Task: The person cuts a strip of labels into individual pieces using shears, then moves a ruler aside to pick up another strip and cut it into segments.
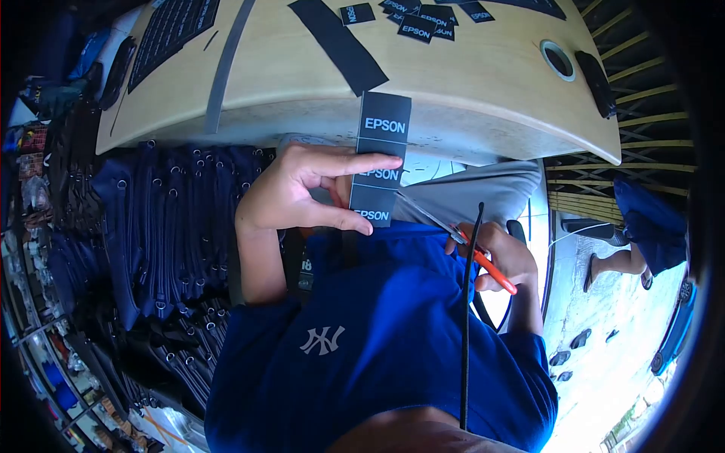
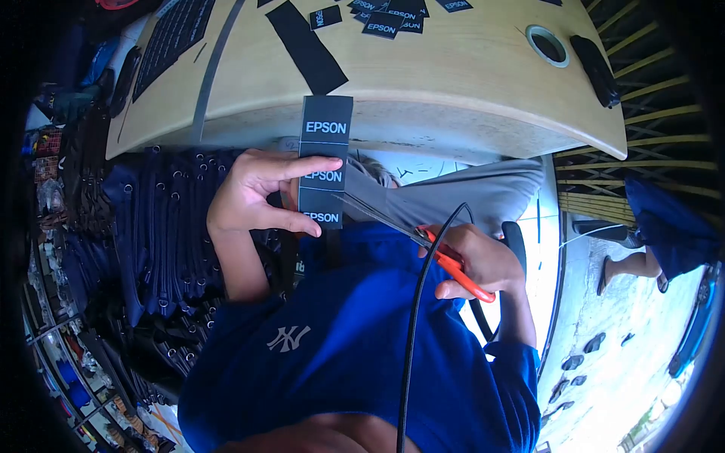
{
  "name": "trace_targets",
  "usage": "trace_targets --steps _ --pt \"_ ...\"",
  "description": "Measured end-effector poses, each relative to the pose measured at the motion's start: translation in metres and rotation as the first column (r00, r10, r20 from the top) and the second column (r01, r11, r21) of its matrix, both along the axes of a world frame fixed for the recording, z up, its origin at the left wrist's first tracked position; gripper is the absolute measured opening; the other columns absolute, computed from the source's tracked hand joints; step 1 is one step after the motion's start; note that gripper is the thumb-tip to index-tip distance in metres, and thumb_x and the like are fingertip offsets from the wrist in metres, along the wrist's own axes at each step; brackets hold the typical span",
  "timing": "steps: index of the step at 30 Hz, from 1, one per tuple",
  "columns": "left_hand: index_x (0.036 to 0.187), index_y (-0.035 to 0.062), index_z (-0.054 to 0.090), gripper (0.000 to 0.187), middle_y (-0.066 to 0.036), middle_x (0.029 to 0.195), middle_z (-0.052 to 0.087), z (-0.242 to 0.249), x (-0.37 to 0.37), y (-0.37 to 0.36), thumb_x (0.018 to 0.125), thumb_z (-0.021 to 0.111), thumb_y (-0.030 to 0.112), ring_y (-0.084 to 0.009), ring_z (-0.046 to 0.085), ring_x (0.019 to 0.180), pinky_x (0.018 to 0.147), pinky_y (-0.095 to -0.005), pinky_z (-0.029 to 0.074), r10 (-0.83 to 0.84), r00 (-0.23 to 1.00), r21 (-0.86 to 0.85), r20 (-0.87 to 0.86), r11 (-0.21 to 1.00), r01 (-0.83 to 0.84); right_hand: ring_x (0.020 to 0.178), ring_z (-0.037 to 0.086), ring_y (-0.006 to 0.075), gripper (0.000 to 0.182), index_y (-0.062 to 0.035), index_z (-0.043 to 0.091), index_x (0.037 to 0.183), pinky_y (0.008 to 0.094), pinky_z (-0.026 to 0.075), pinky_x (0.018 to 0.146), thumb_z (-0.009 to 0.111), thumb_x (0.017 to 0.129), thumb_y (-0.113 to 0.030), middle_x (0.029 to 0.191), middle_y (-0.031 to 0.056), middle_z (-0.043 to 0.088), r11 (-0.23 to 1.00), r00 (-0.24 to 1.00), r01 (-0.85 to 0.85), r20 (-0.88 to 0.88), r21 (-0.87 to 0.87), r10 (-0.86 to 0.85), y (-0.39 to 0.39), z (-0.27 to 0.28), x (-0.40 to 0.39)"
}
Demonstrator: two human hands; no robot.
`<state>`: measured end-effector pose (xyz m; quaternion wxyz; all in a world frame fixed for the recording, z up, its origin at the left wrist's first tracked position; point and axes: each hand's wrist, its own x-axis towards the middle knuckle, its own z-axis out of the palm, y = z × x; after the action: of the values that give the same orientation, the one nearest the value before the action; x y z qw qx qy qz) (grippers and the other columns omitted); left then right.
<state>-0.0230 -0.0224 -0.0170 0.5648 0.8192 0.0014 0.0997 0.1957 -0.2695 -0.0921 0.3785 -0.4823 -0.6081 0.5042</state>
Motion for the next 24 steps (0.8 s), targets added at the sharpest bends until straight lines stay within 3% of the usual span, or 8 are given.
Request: trace_targets --steps 4,12,15,17,24 --pt "0.125 0.0062 0.058 0.065 -0.004 0.078 0.068 0.0 0.004 -0.003 0.064 0.082 0.006 -0.0059 0.061 0.055 0.054 -0.019 0.049 -0.038 0.999 -0.02 -0.015 0.999 0.038 0.051 0.054 0.0256 0.087 0.0033 0.061 0.095 0.0368 0.044 0.054 0.06 0.065 -0.079 0.059 0.0084 0.051 0.999 0.999 -0.007 -0.032 0.054 0.009 0.004 -0.001 0.003" --pt "0.126 0.0089 0.058 0.066 -0.006 0.087 0.067 0.003 0.01 -0.004 0.064 0.082 0.005 -0.0056 0.061 0.057 0.053 -0.0182 0.05 -0.126 0.99 -0.066 -0.066 0.99 0.122 0.057 0.057 0.0271 0.08 0.004 0.061 0.091 0.0368 0.046 0.057 0.066 0.067 -0.072 0.064 0.011 0.055 0.99 0.995 -0.095 0.023 -0.108 0.098 0.013 0.02 0.01" --pt "0.126 0.0098 0.058 0.066 -0.005 0.085 0.066 0.001 0.011 -0.003 0.065 0.082 0.005 -0.0052 0.061 0.057 0.052 -0.0181 0.05 -0.163 0.98 -0.085 -0.117 0.985 0.153 0.058 0.058 0.0292 0.079 0.0046 0.061 0.091 0.0376 0.047 0.06 0.066 0.067 -0.071 0.064 0.0116 0.056 0.993 0.996 -0.066 0.045 -0.097 0.071 0.014 0.021 0.009" --pt "0.12 0.0059 0.062 0.068 -0.002 0.07 0.064 -0.005 0.012 -0.004 0.057 0.087 0.016 -0.0073 0.059 0.048 0.045 -0.0183 0.042 -0.134 0.99 0.004 -0.044 0.991 0.134 0.059 0.059 0.0301 0.079 0.0048 0.062 0.091 0.038 0.048 0.061 0.067 0.067 -0.07 0.064 0.0124 0.057 0.992 0.995 -0.078 0.051 -0.103 0.084 0.015 0.021 0.01" --pt "0.121 0.0068 0.061 0.068 -0.005 0.075 0.067 -0.008 0.014 -0.003 0.058 0.087 0.013 -0.0073 0.059 0.048 0.045 -0.0179 0.043 -0.201 0.977 -0.055 -0.075 0.979 0.198 0.057 0.058 0.0308 0.079 0.0066 0.06 0.096 0.0383 0.047 0.059 0.071 0.066 -0.066 0.06 0.0128 0.055 0.985 0.988 -0.096 0.103 -0.143 0.112 0.018 0.026 0.01"
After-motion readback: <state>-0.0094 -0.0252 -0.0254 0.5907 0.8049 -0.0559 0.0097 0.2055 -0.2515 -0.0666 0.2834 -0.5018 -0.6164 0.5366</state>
